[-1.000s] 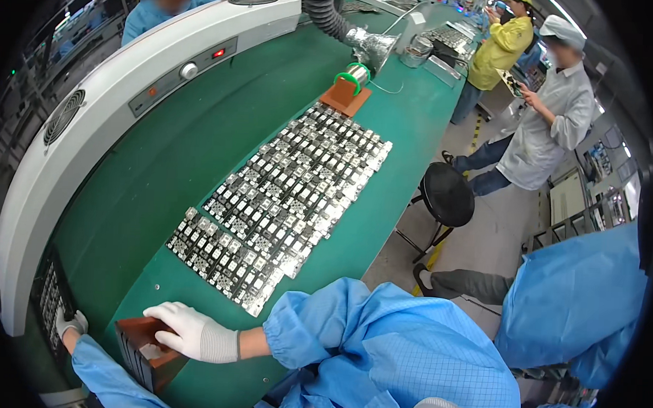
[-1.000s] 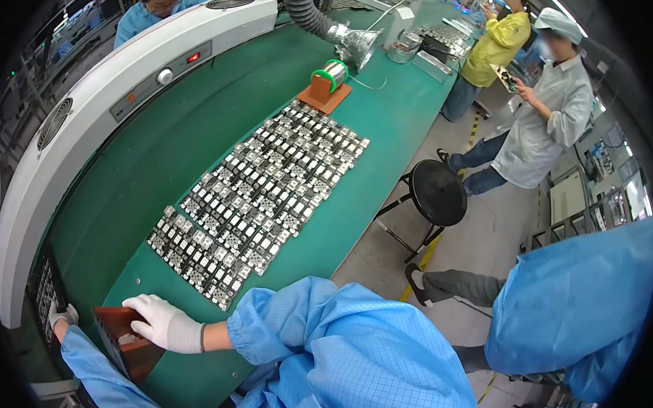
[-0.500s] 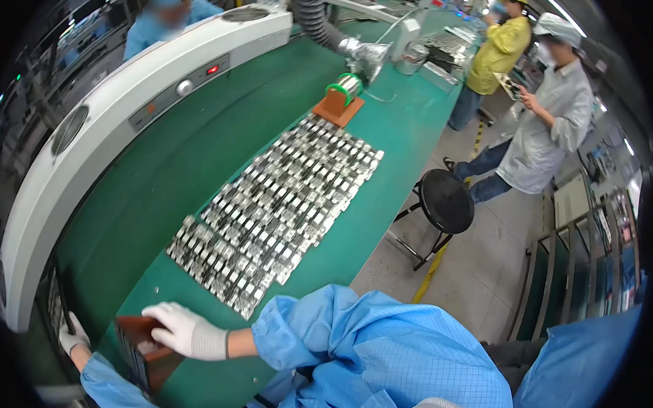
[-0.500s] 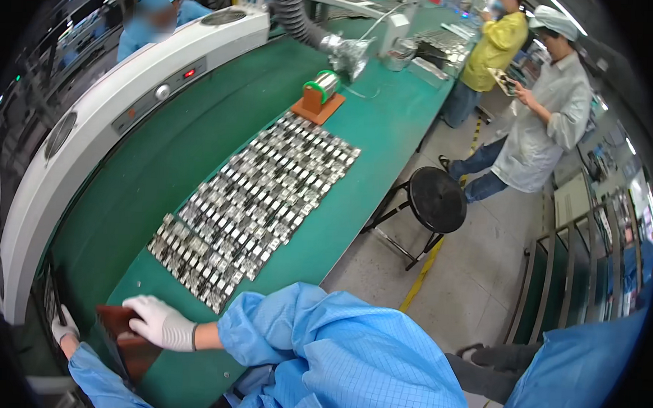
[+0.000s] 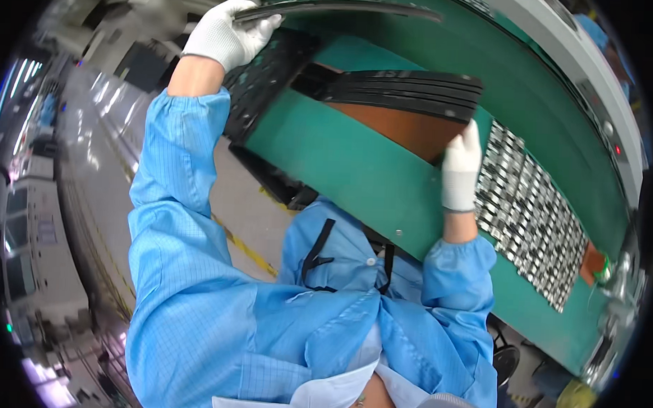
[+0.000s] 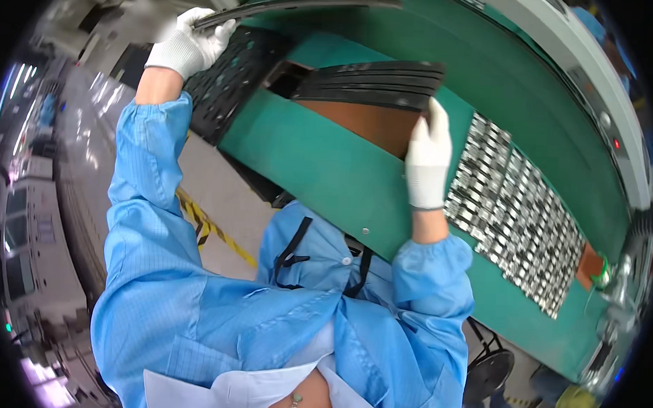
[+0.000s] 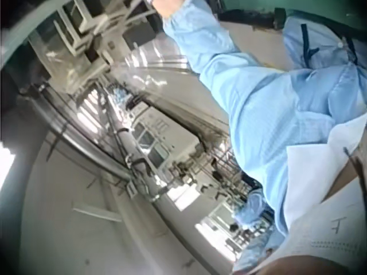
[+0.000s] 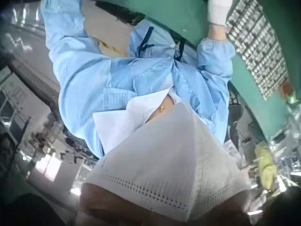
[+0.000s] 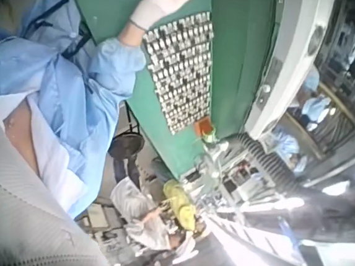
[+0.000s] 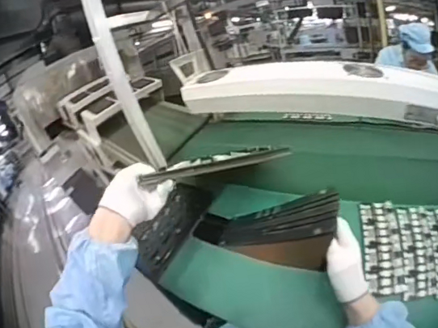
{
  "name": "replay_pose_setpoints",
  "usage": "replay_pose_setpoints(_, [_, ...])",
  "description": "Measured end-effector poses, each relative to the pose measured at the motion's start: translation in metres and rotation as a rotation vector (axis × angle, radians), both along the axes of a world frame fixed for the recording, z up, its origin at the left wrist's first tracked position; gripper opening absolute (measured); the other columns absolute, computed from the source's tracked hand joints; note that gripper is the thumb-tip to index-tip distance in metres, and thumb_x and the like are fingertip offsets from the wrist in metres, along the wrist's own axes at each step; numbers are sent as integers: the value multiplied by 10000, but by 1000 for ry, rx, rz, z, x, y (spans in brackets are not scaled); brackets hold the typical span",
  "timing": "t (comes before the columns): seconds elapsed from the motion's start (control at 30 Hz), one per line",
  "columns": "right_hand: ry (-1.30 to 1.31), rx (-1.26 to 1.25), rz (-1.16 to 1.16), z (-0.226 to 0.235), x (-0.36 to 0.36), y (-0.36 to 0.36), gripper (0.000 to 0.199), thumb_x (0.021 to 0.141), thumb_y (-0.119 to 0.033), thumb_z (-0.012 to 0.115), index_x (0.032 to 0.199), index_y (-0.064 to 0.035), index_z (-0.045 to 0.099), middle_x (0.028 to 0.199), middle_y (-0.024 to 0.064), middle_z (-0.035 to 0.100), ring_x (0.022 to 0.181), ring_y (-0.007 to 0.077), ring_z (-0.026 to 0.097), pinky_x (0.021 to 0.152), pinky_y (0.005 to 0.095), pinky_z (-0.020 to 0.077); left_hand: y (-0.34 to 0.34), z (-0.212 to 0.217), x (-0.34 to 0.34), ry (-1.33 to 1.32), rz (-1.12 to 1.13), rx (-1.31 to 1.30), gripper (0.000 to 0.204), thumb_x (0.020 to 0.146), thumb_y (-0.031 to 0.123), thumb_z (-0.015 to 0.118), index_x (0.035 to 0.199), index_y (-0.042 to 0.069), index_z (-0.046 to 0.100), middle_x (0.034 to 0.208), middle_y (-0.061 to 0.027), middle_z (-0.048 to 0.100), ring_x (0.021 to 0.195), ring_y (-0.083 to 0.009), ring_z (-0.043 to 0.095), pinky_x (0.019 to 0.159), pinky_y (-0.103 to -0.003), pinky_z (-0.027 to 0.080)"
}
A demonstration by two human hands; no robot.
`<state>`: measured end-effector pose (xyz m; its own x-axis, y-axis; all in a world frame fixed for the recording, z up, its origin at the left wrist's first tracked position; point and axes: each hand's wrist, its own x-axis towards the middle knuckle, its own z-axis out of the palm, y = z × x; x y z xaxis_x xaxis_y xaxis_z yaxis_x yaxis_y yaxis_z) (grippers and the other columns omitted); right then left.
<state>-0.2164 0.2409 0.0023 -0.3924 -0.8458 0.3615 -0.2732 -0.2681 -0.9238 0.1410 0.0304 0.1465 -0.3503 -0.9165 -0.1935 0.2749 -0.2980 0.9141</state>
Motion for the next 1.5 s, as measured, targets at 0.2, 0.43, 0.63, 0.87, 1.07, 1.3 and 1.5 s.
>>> replay_pose_setpoints(0.2, [-8, 61, 1, 2, -3, 1, 401, 1056, -191, 496, 1398, 17, 524, 1322, 105, 613, 1179, 189, 563, 1025, 315, 430, 75, 29, 71, 161, 264, 5, 218, 923, 158, 580, 969, -54, 562, 938, -223, 619, 800, -292, 610, 590, -300, 523])
replay_pose_setpoints(0.43, [107, 86, -78, -4, -7, 0, 356, 1042, -177, 449, 1284, 50, 580, 1282, 180, 619, 1168, 287, 592, 1016, 365, 444, 92, 3, 182, 85, 307, -12, 94, 870, 113, 610, 850, 29, 572, 819, -133, 608, 688, -259, 598, 598, -342, 539])
replay_pose_setpoints(0.63, [291, 48, -126, 9, -5, 2, 362, 1048, -169, 445, 1313, 44, 569, 1303, 179, 612, 1180, 291, 590, 1028, 373, 443, 66, -59, 223, 29, 452, 84, 59, 820, 38, 595, 876, 51, 586, 901, -87, 627, 846, -255, 627, 771, -470, 557])
replay_pose_setpoints(0.87, [296, -318, -400, 85, 34, 31, 404, 1022, -58, 498, 1407, 61, 487, 1381, 191, 573, 1286, 257, 541, 1086, 363, 417, 33, -94, 252, 170, 237, 147, 204, 818, -7, 540, 1012, -15, 605, 1010, -145, 668, 932, -292, 656, 852, -432, 566])
replay_pose_setpoints(1.07, [743, -465, -182, 124, 99, 33, 362, 911, -39, 591, 1260, 49, 632, 1313, 177, 624, 1231, 326, 578, 1085, 434, 416, 7, -103, 265, -46, 287, 129, 210, 951, 160, 602, 1099, 22, 657, 1023, -118, 697, 885, -222, 681, 746, -348, 580])
replay_pose_setpoints(1.3, [155, -215, 290, 96, 150, -83, 366, 983, -236, 613, 1270, -11, 642, 1270, 162, 650, 1200, 275, 597, 1042, 355, 447, -13, -108, 262, -409, 389, 160, 246, 963, 250, 636, 1123, 75, 702, 1011, -80, 712, 840, -214, 674, 699, -357, 552])
replay_pose_setpoints(1.5, [-159, 236, 141, 29, 191, -227, 573, 934, -319, 630, 1380, 33, 554, 1442, 175, 554, 1287, 309, 547, 1087, 366, 403, -10, -114, 261, -809, 386, -82, 367, 956, 230, 624, 1261, 31, 670, 1028, -61, 697, 801, -192, 614, 710, -353, 496])
